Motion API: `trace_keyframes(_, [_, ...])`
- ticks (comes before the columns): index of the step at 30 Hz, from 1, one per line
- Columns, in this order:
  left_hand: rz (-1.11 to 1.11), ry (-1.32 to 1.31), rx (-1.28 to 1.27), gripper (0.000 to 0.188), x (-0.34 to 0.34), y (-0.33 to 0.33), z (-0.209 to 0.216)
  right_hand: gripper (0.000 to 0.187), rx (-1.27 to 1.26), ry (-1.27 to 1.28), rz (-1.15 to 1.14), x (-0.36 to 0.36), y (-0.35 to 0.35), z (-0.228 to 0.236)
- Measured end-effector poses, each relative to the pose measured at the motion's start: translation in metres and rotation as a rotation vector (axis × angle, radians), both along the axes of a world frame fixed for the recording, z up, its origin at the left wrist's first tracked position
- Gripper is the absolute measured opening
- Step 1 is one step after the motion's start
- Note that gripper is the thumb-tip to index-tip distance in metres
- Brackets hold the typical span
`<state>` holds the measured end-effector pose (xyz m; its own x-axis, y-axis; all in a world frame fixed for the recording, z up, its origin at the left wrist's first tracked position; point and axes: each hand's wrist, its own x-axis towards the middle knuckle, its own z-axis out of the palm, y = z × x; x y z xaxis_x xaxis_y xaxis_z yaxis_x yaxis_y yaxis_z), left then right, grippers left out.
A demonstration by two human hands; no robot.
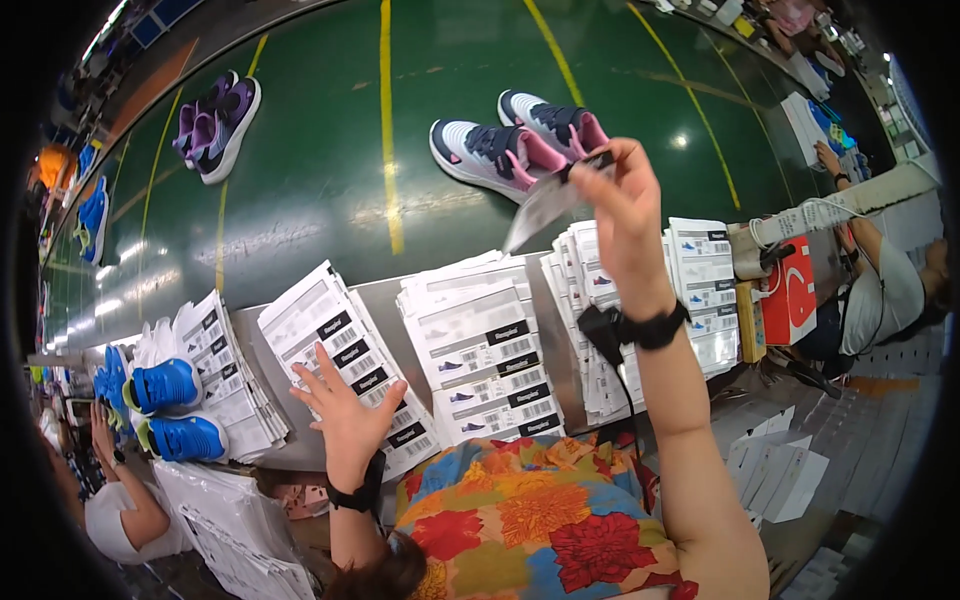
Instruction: The recorder is inspecting manufactured shoes, checking their soles, and matching them with the correct size/model labels and boxes on a factory assembly line.
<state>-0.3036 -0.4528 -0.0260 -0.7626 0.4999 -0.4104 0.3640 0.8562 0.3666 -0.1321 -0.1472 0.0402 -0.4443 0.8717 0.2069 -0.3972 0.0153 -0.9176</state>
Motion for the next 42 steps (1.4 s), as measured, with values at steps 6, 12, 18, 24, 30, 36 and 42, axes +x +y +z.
trace_keyframes(6, [-0.122, 0.103, -0.103, 0.125, -0.006, -0.001, -0.01, 0.041, -0.112, -0.186, -0.215, 0.023, 0.148, -0.055])
trace_keyframes(12, [-0.2, 0.147, 0.091, 0.117, -0.071, -0.022, 0.045, 0.064, 0.007, -0.775, -0.095, 0.069, 0.267, -0.112])
trace_keyframes(18, [0.356, 0.63, -0.251, 0.096, -0.228, -0.114, 0.107, 0.11, 0.345, -1.054, -0.495, 0.066, 0.216, -0.092])
trace_keyframes(24, [0.509, 0.33, -0.331, 0.096, -0.347, -0.199, 0.05, 0.048, 0.722, -0.855, 0.055, 0.098, 0.027, 0.057])
trace_keyframes(30, [0.57, 0.603, -0.021, 0.089, -0.345, -0.237, 0.003, 0.015, 1.306, -0.128, 0.513, 0.08, -0.106, 0.151])
trace_keyframes(36, [0.396, 0.803, -0.069, 0.086, -0.314, -0.172, 0.076, 0.023, 1.109, 0.187, 0.688, 0.105, -0.122, 0.164])
trace_keyframes(42, [-0.336, 1.328, 0.096, 0.065, -0.235, -0.084, 0.155, 0.023, 0.744, -0.217, 0.33, 0.093, -0.111, 0.109])
